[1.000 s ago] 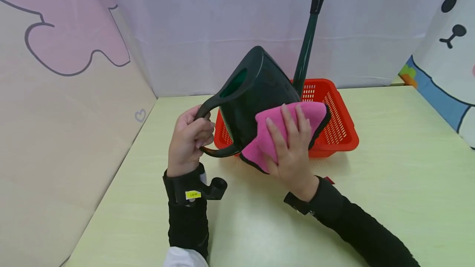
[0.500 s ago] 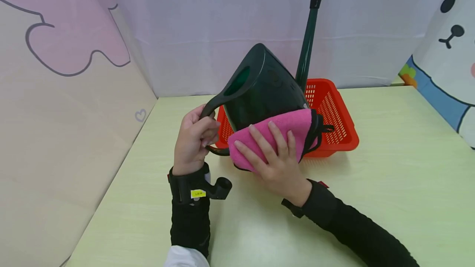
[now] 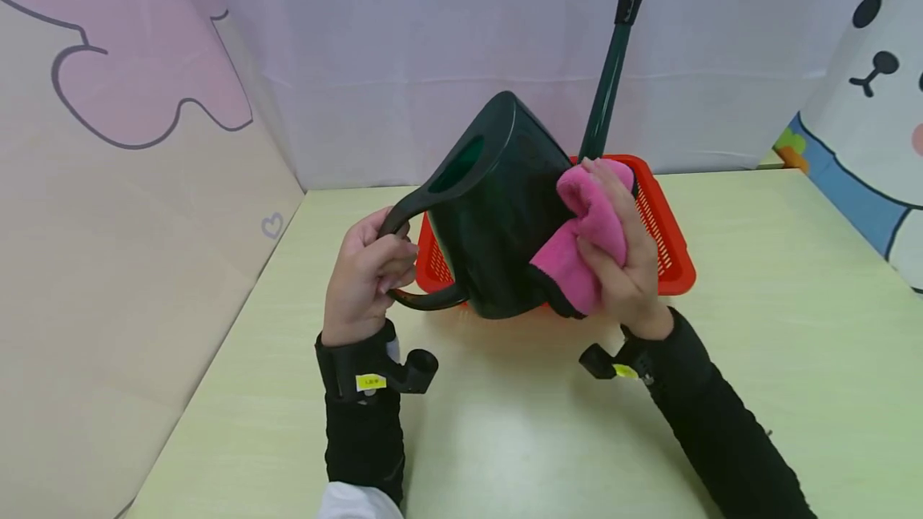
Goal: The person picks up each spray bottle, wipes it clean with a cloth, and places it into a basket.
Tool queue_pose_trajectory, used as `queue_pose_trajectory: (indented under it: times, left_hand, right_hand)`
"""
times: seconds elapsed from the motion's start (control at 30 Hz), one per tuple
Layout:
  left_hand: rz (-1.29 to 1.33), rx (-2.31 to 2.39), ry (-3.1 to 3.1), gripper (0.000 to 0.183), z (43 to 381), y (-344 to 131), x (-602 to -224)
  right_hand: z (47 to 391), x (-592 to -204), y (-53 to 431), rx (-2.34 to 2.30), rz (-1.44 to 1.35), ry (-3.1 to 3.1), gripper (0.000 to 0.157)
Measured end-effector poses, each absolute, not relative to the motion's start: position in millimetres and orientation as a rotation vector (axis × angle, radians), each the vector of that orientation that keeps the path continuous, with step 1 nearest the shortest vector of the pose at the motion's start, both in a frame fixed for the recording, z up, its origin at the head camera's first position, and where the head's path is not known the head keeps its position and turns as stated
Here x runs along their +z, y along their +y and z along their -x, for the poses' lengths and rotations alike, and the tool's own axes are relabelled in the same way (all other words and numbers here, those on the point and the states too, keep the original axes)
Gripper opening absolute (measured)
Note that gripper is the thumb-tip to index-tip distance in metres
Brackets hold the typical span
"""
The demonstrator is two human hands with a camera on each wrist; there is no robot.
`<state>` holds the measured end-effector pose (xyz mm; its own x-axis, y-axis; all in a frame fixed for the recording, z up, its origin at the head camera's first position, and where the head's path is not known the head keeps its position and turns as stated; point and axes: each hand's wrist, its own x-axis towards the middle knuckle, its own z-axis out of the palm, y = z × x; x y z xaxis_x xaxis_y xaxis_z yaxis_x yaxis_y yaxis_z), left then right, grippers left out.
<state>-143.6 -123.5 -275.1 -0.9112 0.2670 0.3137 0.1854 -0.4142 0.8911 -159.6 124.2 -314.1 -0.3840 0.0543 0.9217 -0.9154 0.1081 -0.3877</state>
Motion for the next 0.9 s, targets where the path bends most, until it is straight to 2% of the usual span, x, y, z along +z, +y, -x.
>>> queue_pose_trajectory:
  times: [0.1,0.2,0.7,0.9]
  left_hand:
    - [-0.672,2.508,1.656,0.015,144,-125,-276]
    - [-0.671,2.507,1.658,0.016,145,-125,-276]
    - [-0.563,2.451,1.729,0.009,149,-115,-277]
    - [-0.582,2.411,1.740,0.010,149,-109,-277]
  right_hand:
    - [162,-313,130,1.628,-0.865,-1.473,0.063]
    - [163,-315,128,1.583,-0.852,-1.507,0.063]
    - [135,-344,77,0.444,-0.677,-1.745,0.051]
    - [123,-359,57,0.032,-0.720,-1.768,0.056]
